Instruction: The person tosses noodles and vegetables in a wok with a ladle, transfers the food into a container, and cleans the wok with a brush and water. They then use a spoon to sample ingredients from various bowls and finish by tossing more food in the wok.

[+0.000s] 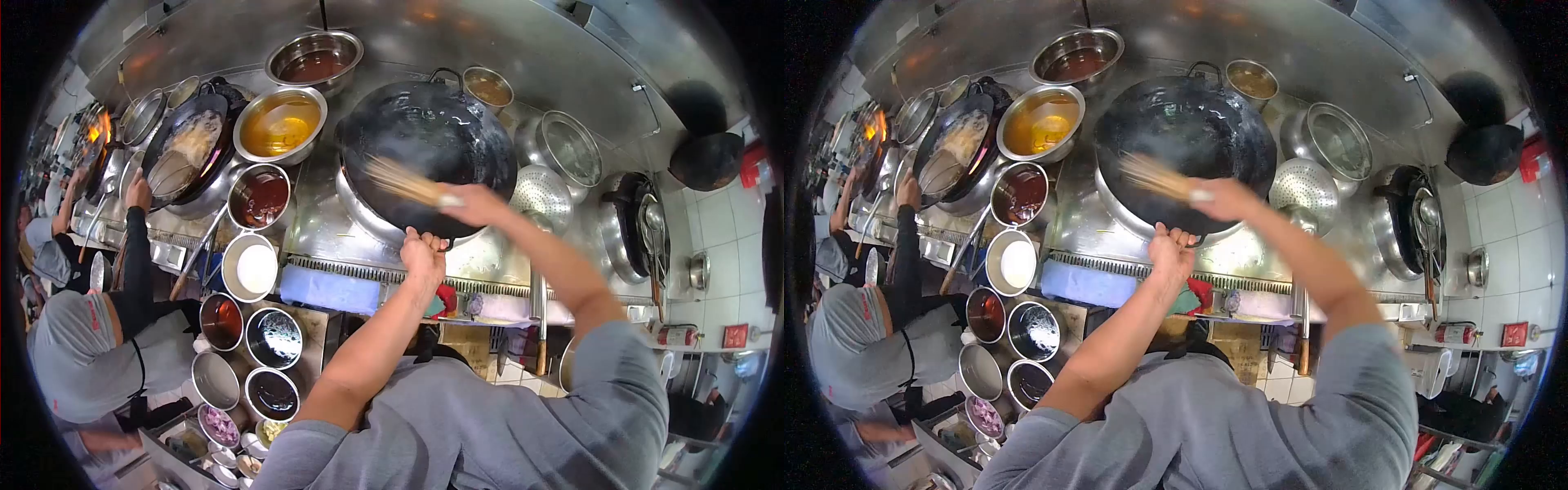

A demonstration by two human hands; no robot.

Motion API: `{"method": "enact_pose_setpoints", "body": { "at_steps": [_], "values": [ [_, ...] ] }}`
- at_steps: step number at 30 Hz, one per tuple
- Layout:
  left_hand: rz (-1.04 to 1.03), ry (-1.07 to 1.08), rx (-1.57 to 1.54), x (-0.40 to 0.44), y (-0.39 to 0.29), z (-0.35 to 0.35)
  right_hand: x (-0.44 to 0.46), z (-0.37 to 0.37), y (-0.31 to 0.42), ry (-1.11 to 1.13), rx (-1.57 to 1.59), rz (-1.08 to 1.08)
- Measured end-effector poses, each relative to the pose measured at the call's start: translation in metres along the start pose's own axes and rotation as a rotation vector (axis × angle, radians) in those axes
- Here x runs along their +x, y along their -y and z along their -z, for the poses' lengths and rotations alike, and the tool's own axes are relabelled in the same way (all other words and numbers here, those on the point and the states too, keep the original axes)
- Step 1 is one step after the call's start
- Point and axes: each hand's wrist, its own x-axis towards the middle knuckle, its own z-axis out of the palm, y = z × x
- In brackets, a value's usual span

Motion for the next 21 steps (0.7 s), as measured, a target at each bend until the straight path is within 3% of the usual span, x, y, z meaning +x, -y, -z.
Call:
{"method": "enact_pose_setpoints", "body": {
  "at_steps": [1,2,3,5,7,10,12,14,15,16,17,19,20,21],
  "values": [
    [-0.012,0.034,-0.001,0.000,0.000,0.001,-0.004,0.023,-0.036,0.011,-0.223,-0.068],
    [-0.012,0.040,-0.004,0.001,0.000,0.001,0.011,0.052,-0.090,0.096,-0.397,-0.415],
    [-0.012,0.052,-0.010,0.001,0.000,0.003,0.012,0.096,-0.121,0.001,-0.511,-0.560],
    [-0.018,0.071,-0.016,0.004,-0.004,0.000,0.021,0.120,-0.099,-0.613,-0.388,-0.616],
    [0.039,0.054,-0.037,0.001,-0.003,0.002,0.042,0.099,-0.073,-0.636,-0.221,-0.656],
    [0.011,0.013,0.019,-0.004,-0.005,0.001,0.069,-0.018,0.000,-0.207,-0.216,-0.565],
    [0.021,0.037,0.017,0.007,-0.004,0.003,0.040,-0.031,0.046,-0.129,0.015,-0.281],
    [0.001,0.035,0.005,0.010,-0.005,0.004,0.015,-0.014,0.022,-0.061,0.025,0.035],
    [-0.010,0.034,-0.002,0.009,-0.004,0.005,0.005,0.009,-0.014,0.045,-0.092,0.042],
    [-0.006,0.056,0.002,0.010,-0.006,0.007,-0.002,0.033,-0.056,-0.039,-0.328,-0.046],
    [0.003,0.061,0.014,0.010,-0.009,0.007,-0.002,0.099,-0.055,0.233,-0.574,-0.455],
    [0.058,0.079,0.007,0.006,-0.013,0.009,-0.005,0.151,-0.113,-0.433,-0.429,-0.738],
    [0.066,0.009,0.142,0.000,-0.015,0.008,-0.011,0.177,-0.114,-0.598,-0.416,-0.811],
    [0.073,0.002,0.145,-0.011,-0.016,0.016,-0.029,0.194,-0.114,-0.827,-0.343,-0.625]
  ]
}}
